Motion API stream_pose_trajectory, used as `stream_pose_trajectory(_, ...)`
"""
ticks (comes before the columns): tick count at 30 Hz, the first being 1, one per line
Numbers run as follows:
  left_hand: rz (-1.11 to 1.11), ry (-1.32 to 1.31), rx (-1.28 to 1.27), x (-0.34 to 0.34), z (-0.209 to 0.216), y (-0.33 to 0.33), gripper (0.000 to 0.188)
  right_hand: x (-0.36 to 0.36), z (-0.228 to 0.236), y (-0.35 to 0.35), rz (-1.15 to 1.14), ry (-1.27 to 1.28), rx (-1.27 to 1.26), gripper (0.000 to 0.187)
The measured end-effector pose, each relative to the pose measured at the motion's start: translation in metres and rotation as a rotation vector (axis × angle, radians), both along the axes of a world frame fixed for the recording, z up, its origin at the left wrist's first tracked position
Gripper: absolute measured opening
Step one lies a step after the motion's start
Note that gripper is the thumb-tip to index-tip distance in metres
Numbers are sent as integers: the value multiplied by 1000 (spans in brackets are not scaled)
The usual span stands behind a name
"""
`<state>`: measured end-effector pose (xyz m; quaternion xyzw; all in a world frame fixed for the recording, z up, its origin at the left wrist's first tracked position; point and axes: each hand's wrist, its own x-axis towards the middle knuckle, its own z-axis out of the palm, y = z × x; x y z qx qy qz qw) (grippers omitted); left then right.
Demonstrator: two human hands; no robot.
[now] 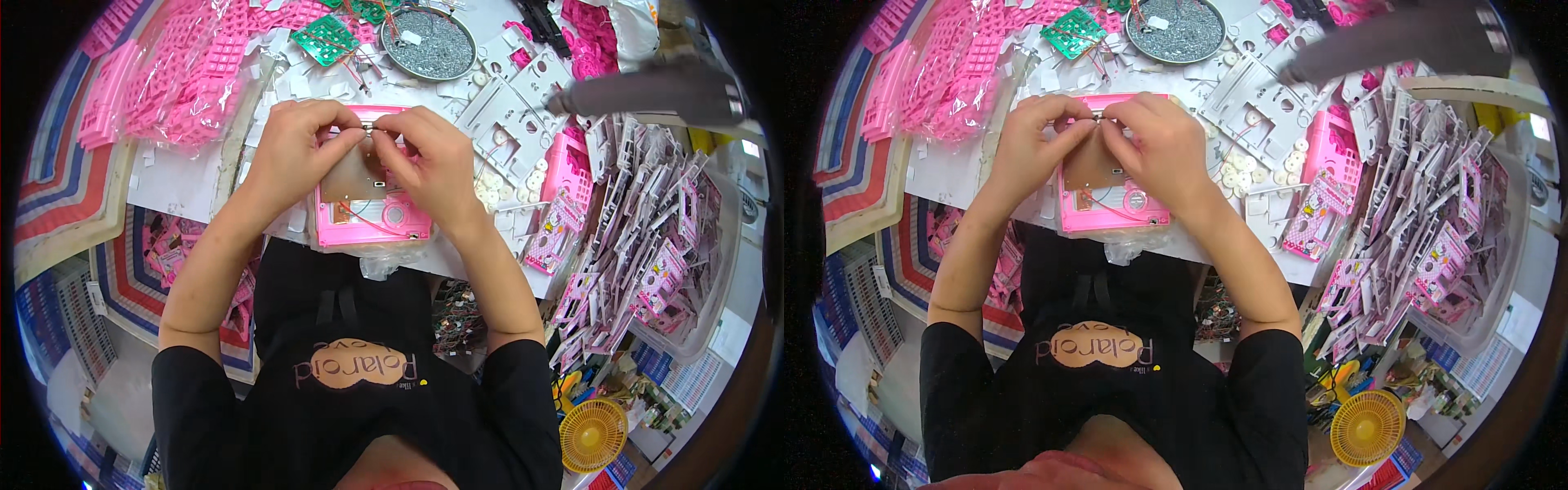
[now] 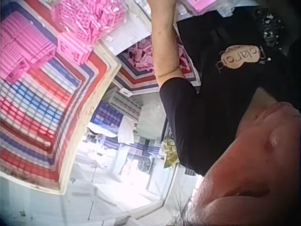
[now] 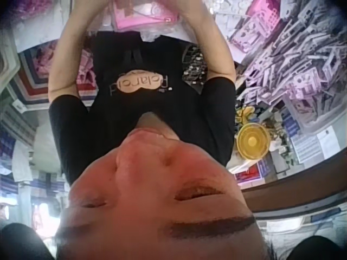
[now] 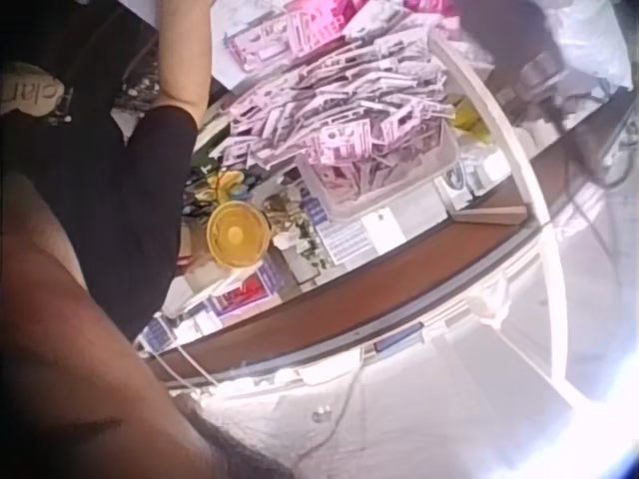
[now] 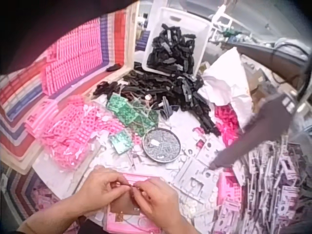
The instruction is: Assembling pink toy cash registers by installing electronic components and backplates using an electric screwdriver.
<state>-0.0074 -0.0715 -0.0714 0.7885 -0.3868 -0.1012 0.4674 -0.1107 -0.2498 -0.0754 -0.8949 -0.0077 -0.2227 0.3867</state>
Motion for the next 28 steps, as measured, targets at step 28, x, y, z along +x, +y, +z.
stream_pose_trajectory(28,-93,-333,-44,-15,-8,8,15,136,-53,-342,-565,439,-320,46)
